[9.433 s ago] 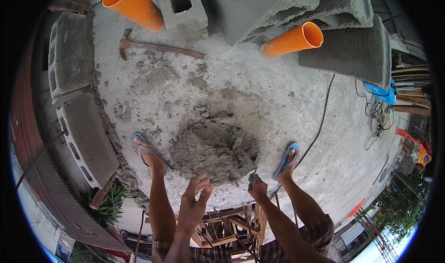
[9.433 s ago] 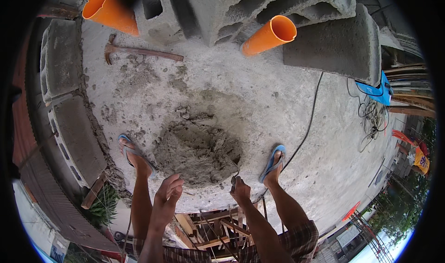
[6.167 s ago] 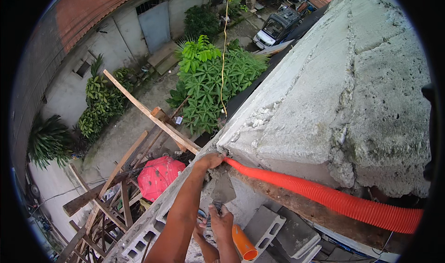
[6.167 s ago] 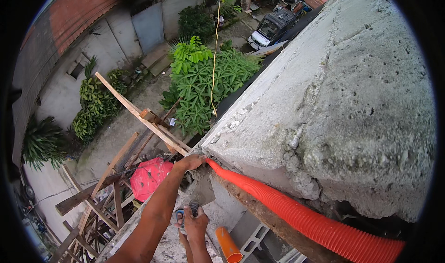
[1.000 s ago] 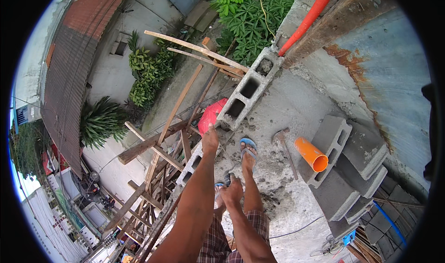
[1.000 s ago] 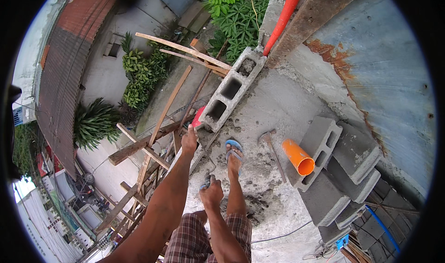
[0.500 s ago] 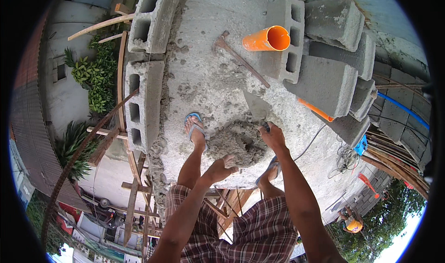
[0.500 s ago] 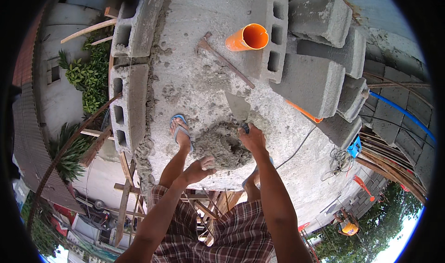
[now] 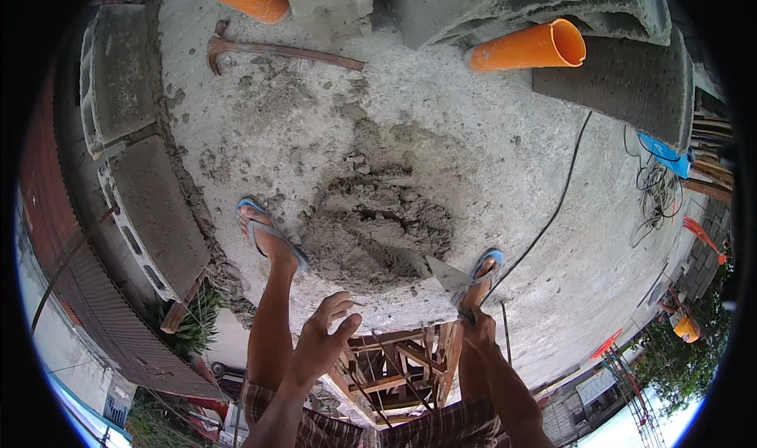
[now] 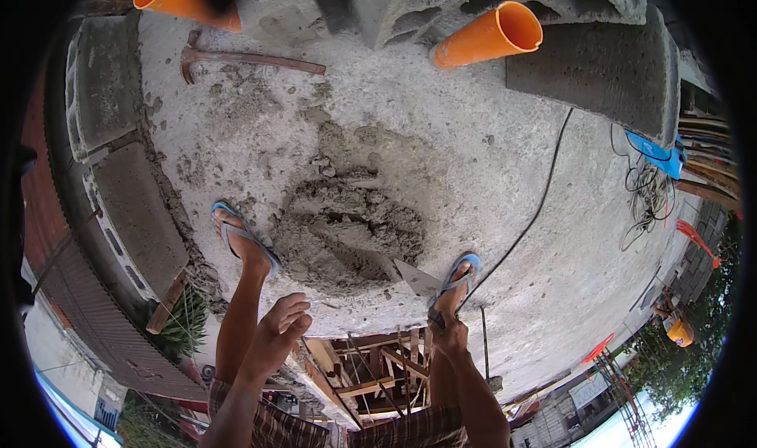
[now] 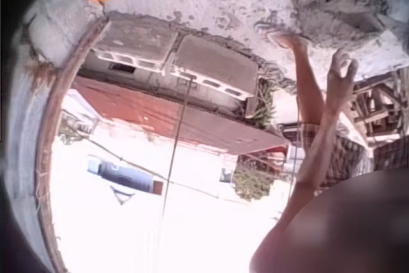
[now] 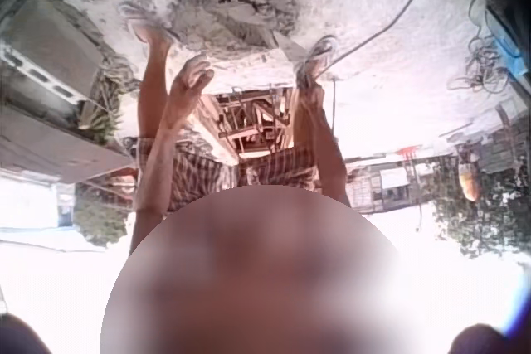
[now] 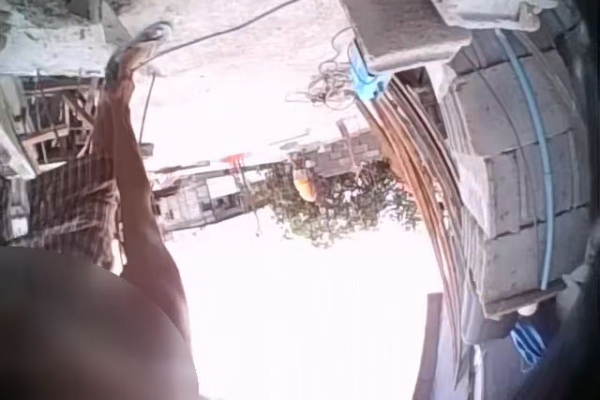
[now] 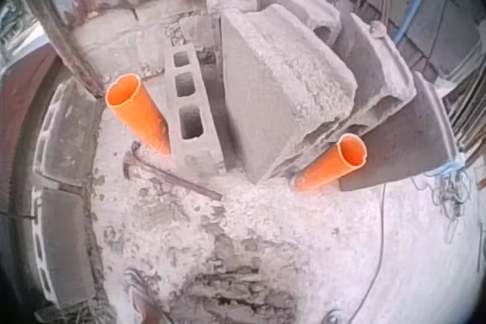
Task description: The person scoops wet mortar with a trowel and spreads it along the top of a partially built wall. They place hollow concrete blocks onto the mortar bed, tap them into position, and scrape off excess mortar. The process repeats as the wall is extended.
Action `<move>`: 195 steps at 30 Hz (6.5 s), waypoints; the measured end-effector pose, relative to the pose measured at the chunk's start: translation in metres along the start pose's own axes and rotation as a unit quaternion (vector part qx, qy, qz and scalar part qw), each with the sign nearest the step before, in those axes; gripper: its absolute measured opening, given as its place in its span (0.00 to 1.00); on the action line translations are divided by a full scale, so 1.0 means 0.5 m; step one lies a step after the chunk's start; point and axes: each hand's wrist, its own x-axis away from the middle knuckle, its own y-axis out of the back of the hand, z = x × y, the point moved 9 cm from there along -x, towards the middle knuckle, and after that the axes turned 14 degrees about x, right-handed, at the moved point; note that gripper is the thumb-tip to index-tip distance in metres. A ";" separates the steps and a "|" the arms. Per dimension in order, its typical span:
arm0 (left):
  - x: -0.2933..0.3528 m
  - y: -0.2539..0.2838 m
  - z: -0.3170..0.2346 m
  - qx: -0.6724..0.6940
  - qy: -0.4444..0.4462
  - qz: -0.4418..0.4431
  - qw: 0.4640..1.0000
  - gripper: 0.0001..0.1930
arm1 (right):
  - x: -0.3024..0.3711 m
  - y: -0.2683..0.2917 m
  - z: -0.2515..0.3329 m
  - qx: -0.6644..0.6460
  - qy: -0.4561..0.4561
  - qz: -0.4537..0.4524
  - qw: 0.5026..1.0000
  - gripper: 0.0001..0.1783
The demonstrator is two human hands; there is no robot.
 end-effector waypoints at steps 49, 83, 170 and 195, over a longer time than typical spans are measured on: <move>-0.088 1.200 -0.450 0.171 -0.230 -0.177 0.942 0.41 | -0.027 0.213 1.693 -0.085 0.213 -0.056 0.972 0.25; 0.040 1.206 -0.441 0.252 -0.347 -0.224 0.875 0.38 | -0.116 0.244 1.501 -0.001 0.315 -0.082 0.946 0.27; -0.343 1.380 -1.264 0.066 -0.319 -0.185 0.927 0.42 | -0.540 0.493 2.138 -0.523 0.047 0.167 0.835 0.05; -0.432 1.387 -1.245 0.003 -0.264 -0.104 0.959 0.42 | -0.402 0.620 2.039 0.115 0.339 -0.155 0.921 0.31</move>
